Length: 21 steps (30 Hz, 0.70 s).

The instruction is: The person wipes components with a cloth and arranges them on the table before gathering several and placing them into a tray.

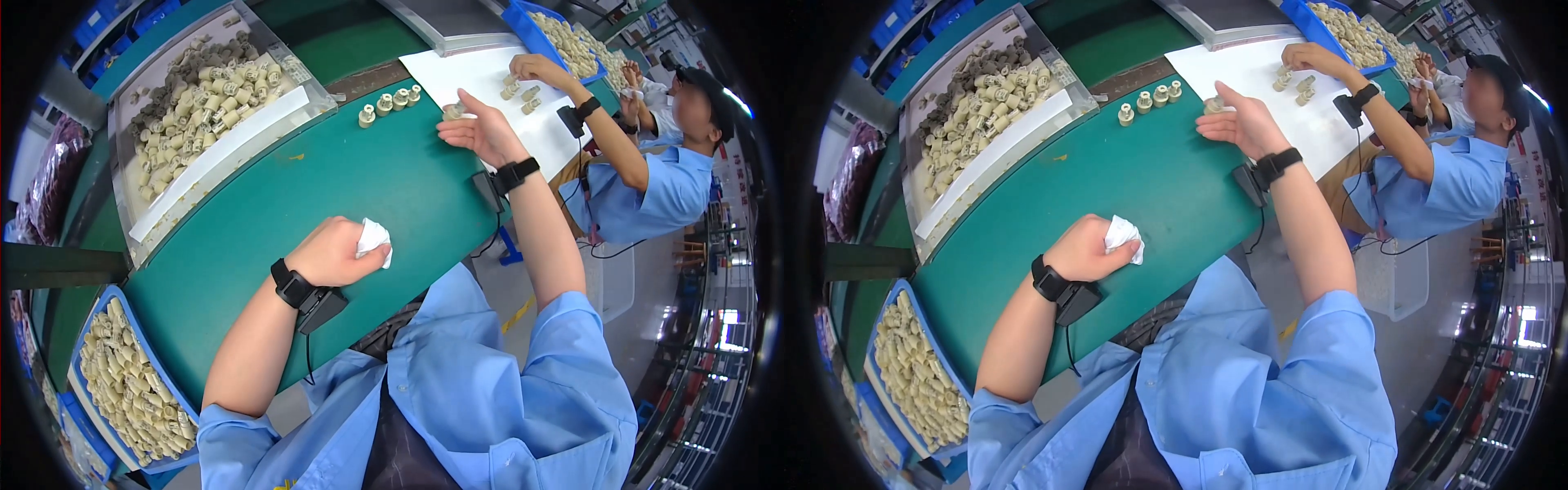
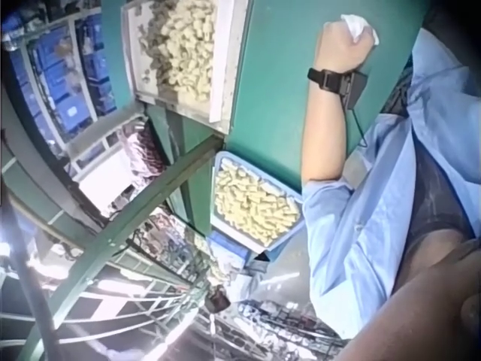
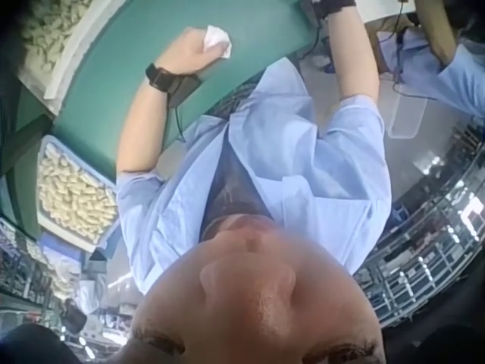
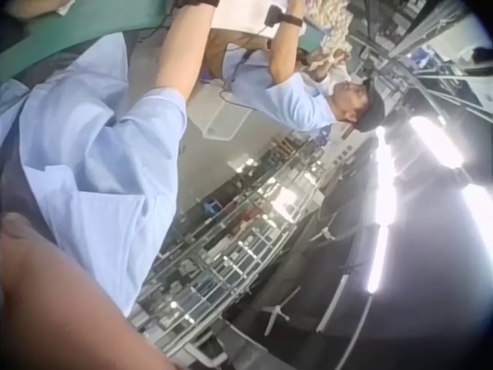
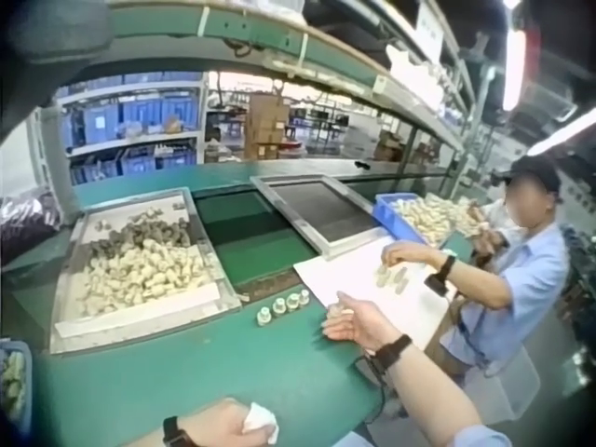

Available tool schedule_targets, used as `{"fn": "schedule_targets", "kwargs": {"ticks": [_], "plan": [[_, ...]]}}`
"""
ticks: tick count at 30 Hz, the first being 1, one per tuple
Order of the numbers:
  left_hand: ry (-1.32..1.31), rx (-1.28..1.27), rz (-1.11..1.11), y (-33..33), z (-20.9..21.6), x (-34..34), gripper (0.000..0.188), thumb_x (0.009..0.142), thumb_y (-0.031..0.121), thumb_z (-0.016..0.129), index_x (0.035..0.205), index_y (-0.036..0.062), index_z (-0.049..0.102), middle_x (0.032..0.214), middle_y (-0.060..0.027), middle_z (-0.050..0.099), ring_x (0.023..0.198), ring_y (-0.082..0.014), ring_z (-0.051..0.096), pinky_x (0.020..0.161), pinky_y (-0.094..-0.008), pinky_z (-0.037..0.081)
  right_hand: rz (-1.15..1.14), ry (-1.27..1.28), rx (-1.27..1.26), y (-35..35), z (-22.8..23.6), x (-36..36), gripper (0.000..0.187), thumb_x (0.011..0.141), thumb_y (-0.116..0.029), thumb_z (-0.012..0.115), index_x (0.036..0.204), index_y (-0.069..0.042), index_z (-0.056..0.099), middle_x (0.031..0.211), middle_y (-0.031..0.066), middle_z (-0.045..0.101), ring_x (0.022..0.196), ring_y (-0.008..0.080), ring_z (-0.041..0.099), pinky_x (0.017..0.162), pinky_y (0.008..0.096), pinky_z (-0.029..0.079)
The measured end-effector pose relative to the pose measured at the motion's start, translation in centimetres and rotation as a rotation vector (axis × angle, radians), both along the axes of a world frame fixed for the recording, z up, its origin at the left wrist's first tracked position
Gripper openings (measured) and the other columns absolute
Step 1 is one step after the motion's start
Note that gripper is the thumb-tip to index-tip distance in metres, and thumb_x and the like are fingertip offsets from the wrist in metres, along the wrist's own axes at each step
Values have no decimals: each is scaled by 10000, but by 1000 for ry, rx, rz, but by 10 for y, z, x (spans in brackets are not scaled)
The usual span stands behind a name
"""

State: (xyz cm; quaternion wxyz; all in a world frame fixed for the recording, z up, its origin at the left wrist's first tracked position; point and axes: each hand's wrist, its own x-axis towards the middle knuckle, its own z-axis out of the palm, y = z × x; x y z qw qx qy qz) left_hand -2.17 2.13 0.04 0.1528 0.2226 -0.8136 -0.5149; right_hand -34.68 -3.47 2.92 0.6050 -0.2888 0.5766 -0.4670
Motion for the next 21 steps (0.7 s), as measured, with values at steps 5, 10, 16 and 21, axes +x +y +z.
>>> {"fn": "schedule_targets", "kwargs": {"ticks": [5, 10, 16, 21], "plan": [[39, -9, 13, 6, 1, -1, 188, 884, 212, 605, 785, 60, 656, 639, -123, 620, 566, -297, 599, 548, -386, 463, 81, 125, 68, -13, -5, 13, 549, 964, -464, 563, 1154, 50, 564, 914, 205, 699, 785, 237, 715, 702, 292, 601], [35, 15, -6, 2, 4, 0, 152, 880, 177, 623, 805, 49, 657, 666, -129, 633, 563, -293, 593, 550, -371, 458, 104, 126, 87, -20, -4, 14, 571, 951, -469, 581, 1154, 64, 551, 916, 214, 697, 805, 243, 717, 726, 299, 603], [38, 3, 7, 4, 2, 0, 175, 879, 199, 615, 787, 55, 650, 645, -133, 622, 567, -309, 599, 546, -387, 458, 78, 125, 131, -19, -4, 15, 582, 953, -460, 582, 1180, 73, 529, 936, 228, 692, 837, 244, 719, 747, 303, 606], [29, 13, 16, 5, 2, -1, 220, 876, 242, 603, 760, 60, 641, 618, -142, 603, 560, -331, 599, 537, -410, 461, 118, 192, 84, -18, -12, 12, 587, 953, -451, 588, 1203, 74, 512, 970, 245, 683, 858, 246, 717, 748, 302, 607]]}}
